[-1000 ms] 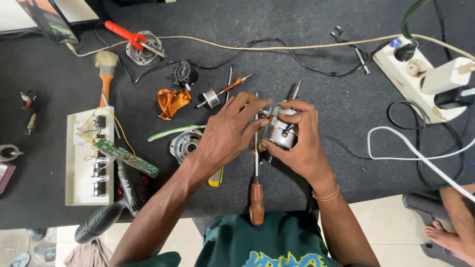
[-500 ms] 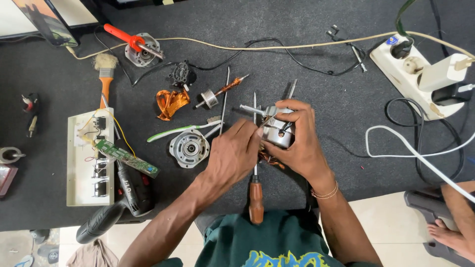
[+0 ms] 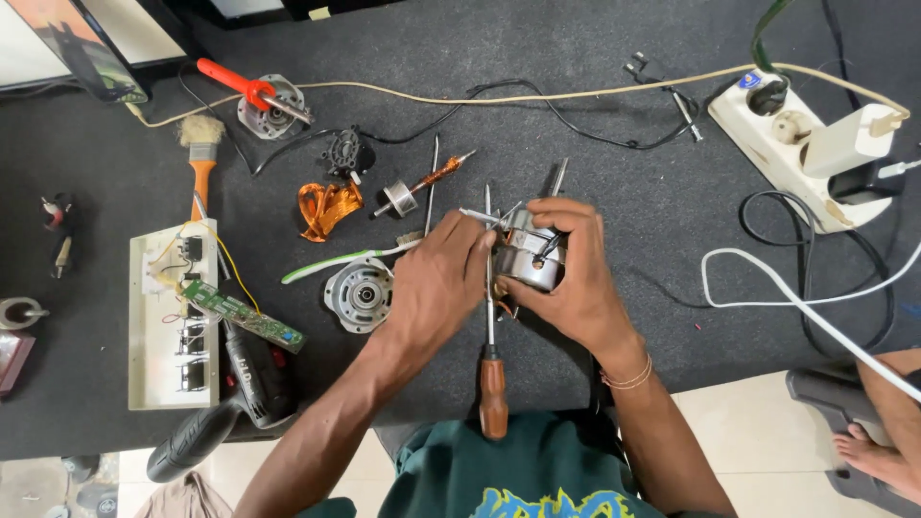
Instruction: Repairing an electric motor by connecting internal wiring and assembling the motor housing components.
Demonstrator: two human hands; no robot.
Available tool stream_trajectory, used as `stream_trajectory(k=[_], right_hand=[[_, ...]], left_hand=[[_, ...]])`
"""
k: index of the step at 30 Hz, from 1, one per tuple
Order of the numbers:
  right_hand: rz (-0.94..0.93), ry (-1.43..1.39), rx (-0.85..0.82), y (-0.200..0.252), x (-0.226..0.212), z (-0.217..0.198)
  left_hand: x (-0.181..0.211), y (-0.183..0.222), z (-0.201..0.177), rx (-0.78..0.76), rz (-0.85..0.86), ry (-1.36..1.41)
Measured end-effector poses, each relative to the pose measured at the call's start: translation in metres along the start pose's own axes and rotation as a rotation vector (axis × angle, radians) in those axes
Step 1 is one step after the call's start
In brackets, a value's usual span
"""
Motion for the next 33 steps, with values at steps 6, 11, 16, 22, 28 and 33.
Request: stream_trajectory(k=[6, 11, 16, 22, 28, 33], right_hand=[[-0.052, 0.053, -0.033, -0.002, -0.005, 0.003], [-0.022, 0.026, -0.032, 0.003, 0.003, 0.005], [0.015, 0.008, -0.018, 0.001, -0.005, 0.004], [-0.016, 0.052, -0.052, 0.003, 0.001, 0.008], [-0.013, 0.074, -0.036, 0.002, -0.005, 0.006], [0.034, 0.013, -0.026, 0.001, -0.011, 0.008]], left_hand=[[0.018, 0.026, 0.006, 0.022, 0.099, -0.103], [0.018, 0.004, 0.003, -0.051, -0.052, 0.157], [-0.008, -0.008, 0.008, -0.018, -0.070, 0.133], [0.024, 0.023, -0.004, -0.009, 0.085, -0.163], [0.012, -0.001, 0.006, -0.077, -0.078, 0.080], [-0.026, -0.002, 0.020, -0.098, -0.162, 0.173]])
Point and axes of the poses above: each hand's wrist, its own y-axis away from the middle knuckle, its own z-axis out of the palm, x = y × z, the point moved 8 cm from there along -y, towards the middle knuckle, and after that the axes turned 12 degrees about x, right-handed, at the moved point
